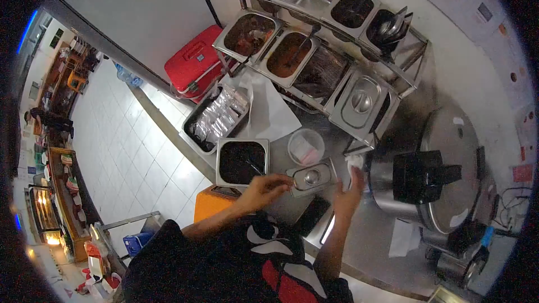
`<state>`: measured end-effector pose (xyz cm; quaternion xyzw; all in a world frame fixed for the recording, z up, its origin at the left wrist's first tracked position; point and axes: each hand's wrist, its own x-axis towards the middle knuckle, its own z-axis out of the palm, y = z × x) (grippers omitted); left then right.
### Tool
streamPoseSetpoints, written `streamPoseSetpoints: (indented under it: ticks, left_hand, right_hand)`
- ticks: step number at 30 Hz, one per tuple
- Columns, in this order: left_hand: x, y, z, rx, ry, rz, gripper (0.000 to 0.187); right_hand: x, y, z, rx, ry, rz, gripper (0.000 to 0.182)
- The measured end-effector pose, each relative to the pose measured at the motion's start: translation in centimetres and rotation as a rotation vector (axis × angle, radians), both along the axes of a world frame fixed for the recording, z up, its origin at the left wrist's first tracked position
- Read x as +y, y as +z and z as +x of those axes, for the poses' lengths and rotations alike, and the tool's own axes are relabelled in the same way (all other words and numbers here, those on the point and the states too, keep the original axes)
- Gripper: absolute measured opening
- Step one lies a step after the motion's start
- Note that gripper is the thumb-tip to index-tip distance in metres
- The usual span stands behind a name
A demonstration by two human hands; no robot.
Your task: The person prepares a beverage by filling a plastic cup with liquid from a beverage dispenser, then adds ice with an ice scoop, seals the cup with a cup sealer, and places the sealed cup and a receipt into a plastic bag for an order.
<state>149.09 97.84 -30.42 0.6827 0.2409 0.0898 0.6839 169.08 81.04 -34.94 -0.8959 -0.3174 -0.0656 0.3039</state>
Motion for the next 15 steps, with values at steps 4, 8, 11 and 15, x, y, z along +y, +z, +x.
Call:
streamPoseSetpoints:
  ticks: [4, 8, 11, 15]
  left_hand:
    - [0.5, -0.8, -4.3, 0.076, 0.144, -0.043, 0.025]
    - [-1.7, 0.2, -8.5, 0.156, 0.341, -0.021, 0.026]
    - [-3.6, -0.4, -12.0, 0.221, 0.362, 0.108, 0.028]
    - [-8.3, -2.9, -15.1, 0.162, 0.559, 0.156, 0.025]
  right_hand:
    - [5.9, -2.6, -0.4, 0.463, 0.288, 0.086, 0.029]
    - [12.4, -7.8, 0.9, 0.302, 0.435, -0.329, 0.029]
    - [14.8, -7.3, 1.6, 0.208, 0.563, -0.703, 0.032]
    - [16.4, -15.6, 4.5, 0.074, 0.567, -0.676, 0.035]
